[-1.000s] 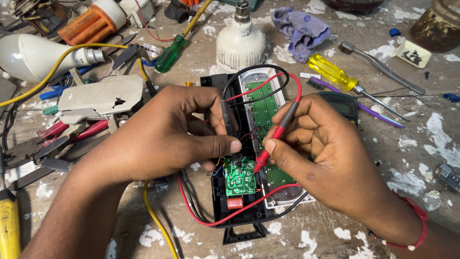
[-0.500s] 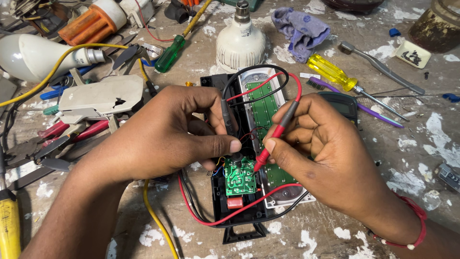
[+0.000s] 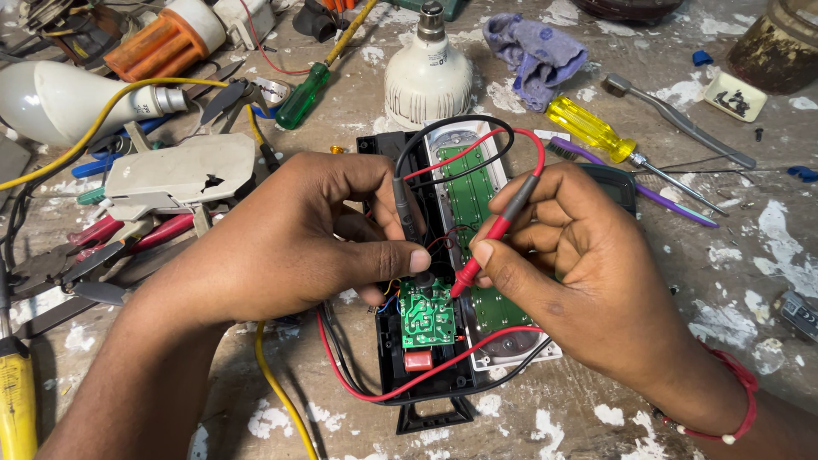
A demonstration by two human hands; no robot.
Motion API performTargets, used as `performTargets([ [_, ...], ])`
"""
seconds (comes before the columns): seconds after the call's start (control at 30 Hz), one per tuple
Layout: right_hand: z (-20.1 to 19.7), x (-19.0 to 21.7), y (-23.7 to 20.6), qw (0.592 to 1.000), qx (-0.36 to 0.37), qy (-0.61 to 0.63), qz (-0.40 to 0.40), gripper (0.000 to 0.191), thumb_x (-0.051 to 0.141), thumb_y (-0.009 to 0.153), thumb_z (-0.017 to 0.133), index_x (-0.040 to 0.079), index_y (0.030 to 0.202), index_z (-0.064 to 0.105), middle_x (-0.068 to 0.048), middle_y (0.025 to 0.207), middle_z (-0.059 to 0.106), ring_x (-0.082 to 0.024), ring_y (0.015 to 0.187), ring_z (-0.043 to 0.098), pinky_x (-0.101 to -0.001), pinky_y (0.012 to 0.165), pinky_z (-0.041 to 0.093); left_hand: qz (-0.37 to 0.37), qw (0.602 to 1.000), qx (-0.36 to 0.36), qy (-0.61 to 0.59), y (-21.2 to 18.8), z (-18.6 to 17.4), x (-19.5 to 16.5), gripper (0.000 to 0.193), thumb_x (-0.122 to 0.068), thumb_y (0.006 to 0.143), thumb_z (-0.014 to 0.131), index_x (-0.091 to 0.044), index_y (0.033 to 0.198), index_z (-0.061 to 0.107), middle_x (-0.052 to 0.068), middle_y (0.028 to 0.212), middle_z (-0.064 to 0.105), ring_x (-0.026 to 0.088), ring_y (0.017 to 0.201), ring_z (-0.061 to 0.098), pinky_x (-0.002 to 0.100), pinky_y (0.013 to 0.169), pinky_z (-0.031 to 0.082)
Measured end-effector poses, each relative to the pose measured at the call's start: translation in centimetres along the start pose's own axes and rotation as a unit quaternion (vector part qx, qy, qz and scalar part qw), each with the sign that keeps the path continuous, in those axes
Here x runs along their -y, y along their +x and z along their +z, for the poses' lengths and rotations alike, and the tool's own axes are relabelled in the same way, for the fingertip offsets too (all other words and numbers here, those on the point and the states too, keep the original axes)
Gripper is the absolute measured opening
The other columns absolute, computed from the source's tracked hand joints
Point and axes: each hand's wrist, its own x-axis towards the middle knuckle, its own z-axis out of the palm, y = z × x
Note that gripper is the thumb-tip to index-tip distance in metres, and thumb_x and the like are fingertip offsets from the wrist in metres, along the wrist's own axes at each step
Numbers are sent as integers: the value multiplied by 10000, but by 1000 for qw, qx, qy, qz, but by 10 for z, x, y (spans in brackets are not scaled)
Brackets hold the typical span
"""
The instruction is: The person cleans a small circuit board with a toothbrush while it sits in an opened LED light housing, then uses a multimeter with probe leads to test the board's contacts, adjusting the multimeter dial and touching probes to different points on the board.
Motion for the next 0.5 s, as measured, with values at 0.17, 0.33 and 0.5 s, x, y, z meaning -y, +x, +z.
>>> performTargets([
  [0.17,0,-1,0,1000,9,10,4,301,-34,916,688,12,1164,522,-68,1004,668,-108,904,703,-276,791,625,7,1000,4,-1,0,0,0,214,-75,836,789,-26,779,589,16,678,671,70,583,663,242,513,593],
  [0.33,-1,-2,0,1000,9,13,7,311,-35,916,687,8,1176,521,-71,1010,671,-113,904,703,-280,794,626,7,1000,12,-11,-1,0,-1,224,-82,828,795,-27,778,584,18,666,662,75,573,662,243,510,588],
  [0.5,-2,-1,-1,1000,20,17,3,310,-36,928,683,5,1189,521,-75,1007,678,-114,901,696,-274,804,610,14,1000,20,-14,-1,0,0,204,-82,835,799,-22,796,608,14,683,667,75,605,672,250,534,611],
])
